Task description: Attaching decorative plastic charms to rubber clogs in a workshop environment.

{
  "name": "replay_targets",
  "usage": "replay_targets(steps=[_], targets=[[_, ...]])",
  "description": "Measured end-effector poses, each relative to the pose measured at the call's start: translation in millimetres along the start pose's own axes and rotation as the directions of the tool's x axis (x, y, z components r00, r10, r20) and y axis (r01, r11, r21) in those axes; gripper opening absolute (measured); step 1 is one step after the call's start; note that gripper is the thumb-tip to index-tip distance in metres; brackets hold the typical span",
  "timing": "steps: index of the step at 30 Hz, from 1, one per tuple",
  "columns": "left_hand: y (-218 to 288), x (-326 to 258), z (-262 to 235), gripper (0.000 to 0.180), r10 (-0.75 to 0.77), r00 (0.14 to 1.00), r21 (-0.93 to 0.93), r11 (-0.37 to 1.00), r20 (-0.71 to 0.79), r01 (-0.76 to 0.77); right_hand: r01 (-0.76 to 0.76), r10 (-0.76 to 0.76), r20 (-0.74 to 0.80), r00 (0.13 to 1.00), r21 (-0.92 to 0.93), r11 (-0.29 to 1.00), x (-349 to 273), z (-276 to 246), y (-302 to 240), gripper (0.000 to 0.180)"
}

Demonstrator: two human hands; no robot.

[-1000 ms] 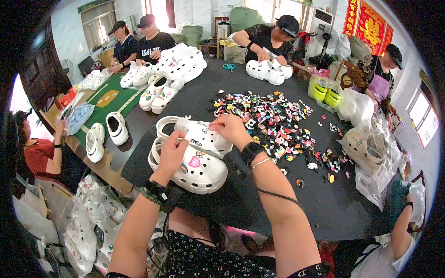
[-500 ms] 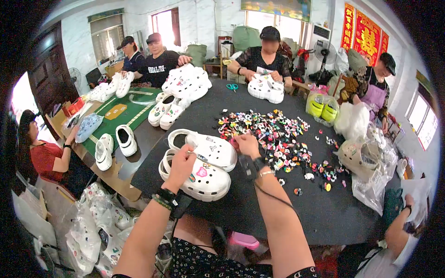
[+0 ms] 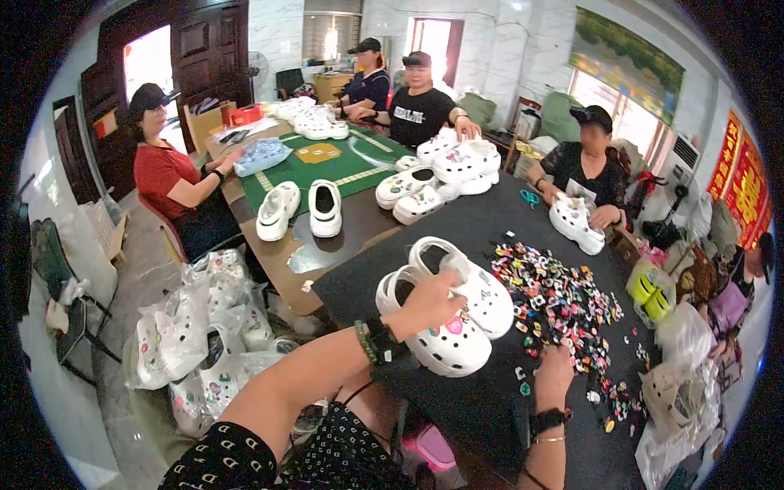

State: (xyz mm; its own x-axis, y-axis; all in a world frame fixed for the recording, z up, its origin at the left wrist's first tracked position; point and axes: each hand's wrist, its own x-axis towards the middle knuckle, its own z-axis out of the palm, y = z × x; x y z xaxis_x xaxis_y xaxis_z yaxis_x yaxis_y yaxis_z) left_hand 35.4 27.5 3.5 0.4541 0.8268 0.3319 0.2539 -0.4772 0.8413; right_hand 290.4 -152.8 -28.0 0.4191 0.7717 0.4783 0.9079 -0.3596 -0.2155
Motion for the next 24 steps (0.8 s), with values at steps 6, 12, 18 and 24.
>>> replay_targets(steps=[6, 12, 18, 24], targets=[[16, 17, -37, 0.037, -0.050, 0.995, 0.072, 0.996, 0.089, 0.044, 0.139, -0.152, 0.094, 0.984, 0.126, 0.982, -38, 16, 25, 0.025], [-14, 83, -127, 0.036, 0.075, 0.993, 0.421, 0.906, -0.091, -0.030, 0.001, -0.020, 0.097, 0.995, 0.189, 0.982, -74, 12, -1, 0.037], [-86, 162, -247, 0.041, 0.160, 0.928, 0.638, 0.763, -0.337, 0.100, 0.022, -0.044, 0.106, 0.993, 0.204, 0.979, -66, 5, -11, 0.039], [-159, 136, -233, 0.071, -0.196, 0.798, 0.638, 0.507, -0.569, 0.579, 0.005, -0.020, 0.084, 0.996, 0.179, 0.984, -67, 6, -14, 0.046]])
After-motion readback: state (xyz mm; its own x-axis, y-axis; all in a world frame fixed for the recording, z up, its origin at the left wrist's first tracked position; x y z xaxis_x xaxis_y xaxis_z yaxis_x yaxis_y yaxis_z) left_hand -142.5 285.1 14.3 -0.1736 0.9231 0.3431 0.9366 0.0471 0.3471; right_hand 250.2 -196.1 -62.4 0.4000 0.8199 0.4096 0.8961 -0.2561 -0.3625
